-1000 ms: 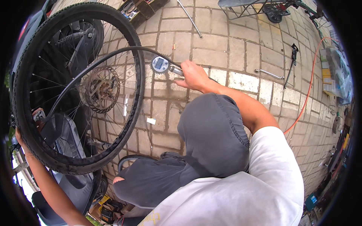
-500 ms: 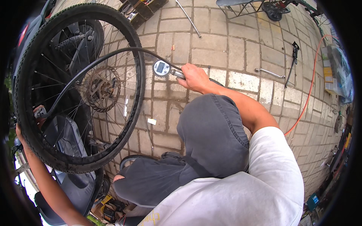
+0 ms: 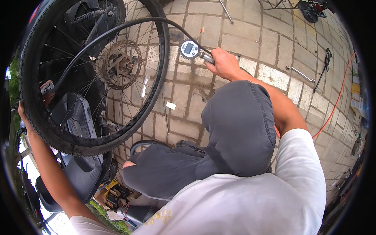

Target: The person installs a new inner tube into a bicycle tire, seats the tire bead onto the rim, and inflates the tire using a floor pump. The person handles the tire, inner tube, and pump throughout the process.

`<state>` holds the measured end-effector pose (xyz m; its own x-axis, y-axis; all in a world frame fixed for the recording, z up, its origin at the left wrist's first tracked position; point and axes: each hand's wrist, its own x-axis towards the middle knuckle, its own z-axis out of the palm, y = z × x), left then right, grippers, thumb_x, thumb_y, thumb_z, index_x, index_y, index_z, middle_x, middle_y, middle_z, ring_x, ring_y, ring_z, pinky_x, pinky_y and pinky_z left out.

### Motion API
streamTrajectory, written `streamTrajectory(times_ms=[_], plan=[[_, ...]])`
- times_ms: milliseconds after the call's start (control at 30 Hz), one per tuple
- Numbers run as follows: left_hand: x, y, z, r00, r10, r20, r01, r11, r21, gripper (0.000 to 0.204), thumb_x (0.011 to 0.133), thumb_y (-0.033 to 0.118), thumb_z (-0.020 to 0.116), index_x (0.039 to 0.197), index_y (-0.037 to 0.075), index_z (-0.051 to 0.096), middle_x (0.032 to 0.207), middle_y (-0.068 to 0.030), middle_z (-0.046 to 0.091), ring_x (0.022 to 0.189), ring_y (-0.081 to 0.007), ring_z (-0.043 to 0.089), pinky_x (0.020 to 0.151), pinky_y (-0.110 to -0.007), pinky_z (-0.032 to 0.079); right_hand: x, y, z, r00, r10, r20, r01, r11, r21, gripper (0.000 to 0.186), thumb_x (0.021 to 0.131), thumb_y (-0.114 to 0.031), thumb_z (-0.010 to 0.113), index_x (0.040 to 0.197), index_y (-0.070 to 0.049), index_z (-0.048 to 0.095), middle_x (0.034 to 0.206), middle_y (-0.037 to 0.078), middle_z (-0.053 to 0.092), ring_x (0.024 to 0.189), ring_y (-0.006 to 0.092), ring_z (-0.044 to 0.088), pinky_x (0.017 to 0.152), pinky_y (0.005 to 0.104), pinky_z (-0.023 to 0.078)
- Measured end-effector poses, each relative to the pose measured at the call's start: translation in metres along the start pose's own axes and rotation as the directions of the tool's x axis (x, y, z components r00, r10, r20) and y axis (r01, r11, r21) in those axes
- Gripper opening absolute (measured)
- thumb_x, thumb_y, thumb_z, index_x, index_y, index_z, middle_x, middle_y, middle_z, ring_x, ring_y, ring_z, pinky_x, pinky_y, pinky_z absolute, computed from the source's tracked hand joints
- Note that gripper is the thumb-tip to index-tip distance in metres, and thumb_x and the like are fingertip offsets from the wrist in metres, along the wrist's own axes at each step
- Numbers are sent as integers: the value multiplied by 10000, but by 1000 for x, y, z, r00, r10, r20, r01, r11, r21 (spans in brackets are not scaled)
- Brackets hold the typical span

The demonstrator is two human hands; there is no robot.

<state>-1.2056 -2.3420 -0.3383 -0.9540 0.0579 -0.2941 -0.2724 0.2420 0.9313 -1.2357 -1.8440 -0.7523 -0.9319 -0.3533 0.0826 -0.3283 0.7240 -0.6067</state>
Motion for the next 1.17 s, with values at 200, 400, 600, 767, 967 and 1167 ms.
streamTrajectory(times_ms=[200, 400, 600, 767, 967, 1167], plan=[[-11, 5, 2, 999, -15, -35, 14, 1000, -16, 1018, 779, 731, 520, 1395, -70, 398, 1364, -358, 445, 1124, -404, 602, 1049, -470, 431, 2, -12, 2, 996, -5, 94, 6, 1000, -8, 497, 741, -357, 776, 1003, -11, 534, 968, 171, 582, 908, 373, 596, 765, 450, 494], [-8, 15, 20, 996, -17, -88, 15, 1000, -28, 985, 804, 706, 506, 1392, -78, 397, 1356, -366, 446, 1119, -432, 596, 1059, -504, 411, 1, -13, 4, 997, -27, 79, 26, 1000, 9, 495, 737, -350, 786, 1015, -18, 545, 967, 169, 594, 901, 362, 606, 745, 439, 498], [-12, 0, 2, 1000, 25, 0, -25, 998, -63, 931, 840, 700, 452, 1372, -64, 437, 1337, -335, 490, 1107, -394, 615, 1037, -478, 440, 1, -8, 1, 989, -11, 144, 15, 999, -28, 526, 738, -377, 784, 987, 0, 515, 990, 185, 566, 945, 375, 581, 784, 450, 498], [-9, 1, 2, 999, 38, -16, -38, 999, 13, 906, 841, 708, 447, 1361, -34, 464, 1333, -309, 507, 1039, -366, 655, 987, -466, 487, 1, -11, -4, 988, 3, 156, 1, 1000, -26, 523, 729, -365, 787, 996, 5, 531, 979, 178, 569, 946, 361, 587, 795, 437, 507], [-16, 2, -18, 994, 14, -107, -14, 1000, 4, 919, 836, 711, 447, 1371, -37, 450, 1324, -305, 518, 1035, -365, 656, 970, -453, 497, 0, -9, -5, 991, -25, 135, 26, 1000, -10, 505, 727, -354, 787, 982, 0, 532, 975, 178, 569, 940, 366, 584, 789, 440, 507], [-11, 4, -3, 1000, 25, -10, -25, 1000, 18, 910, 838, 706, 445, 1389, -18, 439, 1333, -308, 512, 1049, -374, 650, 975, -450, 492, 2, -6, -2, 982, 38, 185, -40, 999, 4, 434, 758, -343, 752, 986, -40, 540, 989, 168, 577, 948, 368, 586, 789, 442, 505]])
